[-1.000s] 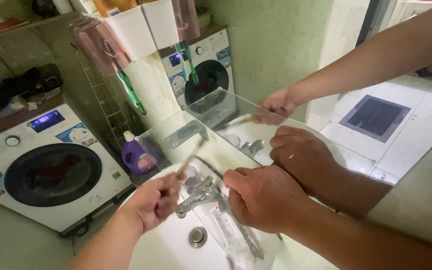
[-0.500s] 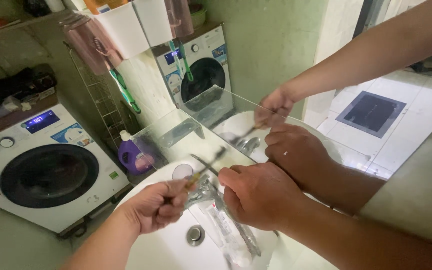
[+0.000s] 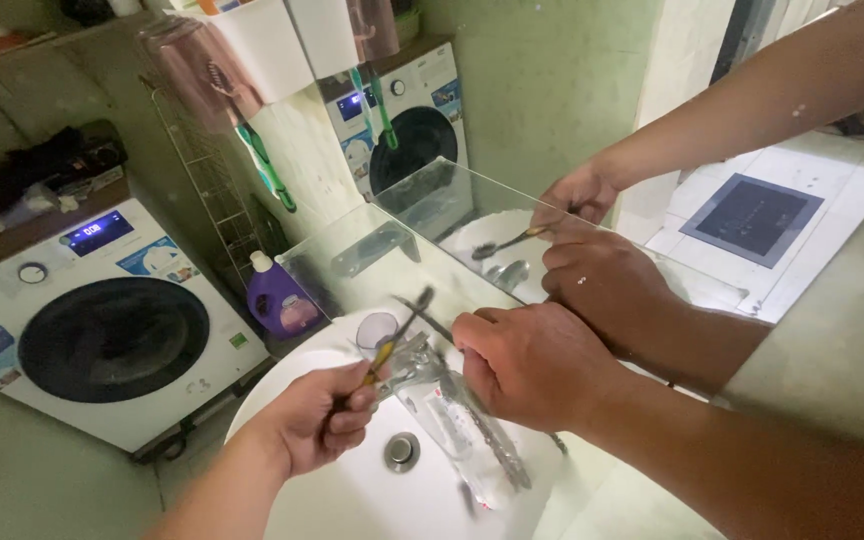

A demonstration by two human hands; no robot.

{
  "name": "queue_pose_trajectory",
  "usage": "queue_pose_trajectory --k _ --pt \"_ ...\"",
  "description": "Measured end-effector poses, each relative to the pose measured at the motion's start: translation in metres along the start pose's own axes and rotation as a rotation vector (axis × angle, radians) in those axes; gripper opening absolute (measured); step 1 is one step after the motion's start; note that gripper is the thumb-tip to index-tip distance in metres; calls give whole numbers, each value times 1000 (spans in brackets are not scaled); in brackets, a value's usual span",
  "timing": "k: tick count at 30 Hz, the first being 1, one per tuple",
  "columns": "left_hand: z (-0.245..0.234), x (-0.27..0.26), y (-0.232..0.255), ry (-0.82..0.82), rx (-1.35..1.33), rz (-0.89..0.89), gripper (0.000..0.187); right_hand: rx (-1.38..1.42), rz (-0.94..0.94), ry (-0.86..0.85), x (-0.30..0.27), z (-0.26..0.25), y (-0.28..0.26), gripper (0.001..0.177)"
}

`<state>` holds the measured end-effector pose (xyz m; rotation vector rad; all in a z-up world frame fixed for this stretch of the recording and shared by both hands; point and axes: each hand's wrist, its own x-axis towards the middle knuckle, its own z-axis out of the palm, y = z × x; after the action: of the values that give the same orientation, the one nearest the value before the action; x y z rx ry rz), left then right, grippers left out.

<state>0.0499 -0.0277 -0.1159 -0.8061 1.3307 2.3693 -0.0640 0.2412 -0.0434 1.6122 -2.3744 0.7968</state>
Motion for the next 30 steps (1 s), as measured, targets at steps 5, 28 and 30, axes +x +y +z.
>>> queue_pose_trajectory --k 5,28,30 --pt "-33 -32 -22 170 -69 37 26 -7 39 13 5 3 -6 7" --pt "-64 -128 -100 406 252 90 27 1184 987 -80 10 188 -120 63" --pt "-58 -129 -102 402 291 90 26 1236 1009 -49 14 193 -118 64"
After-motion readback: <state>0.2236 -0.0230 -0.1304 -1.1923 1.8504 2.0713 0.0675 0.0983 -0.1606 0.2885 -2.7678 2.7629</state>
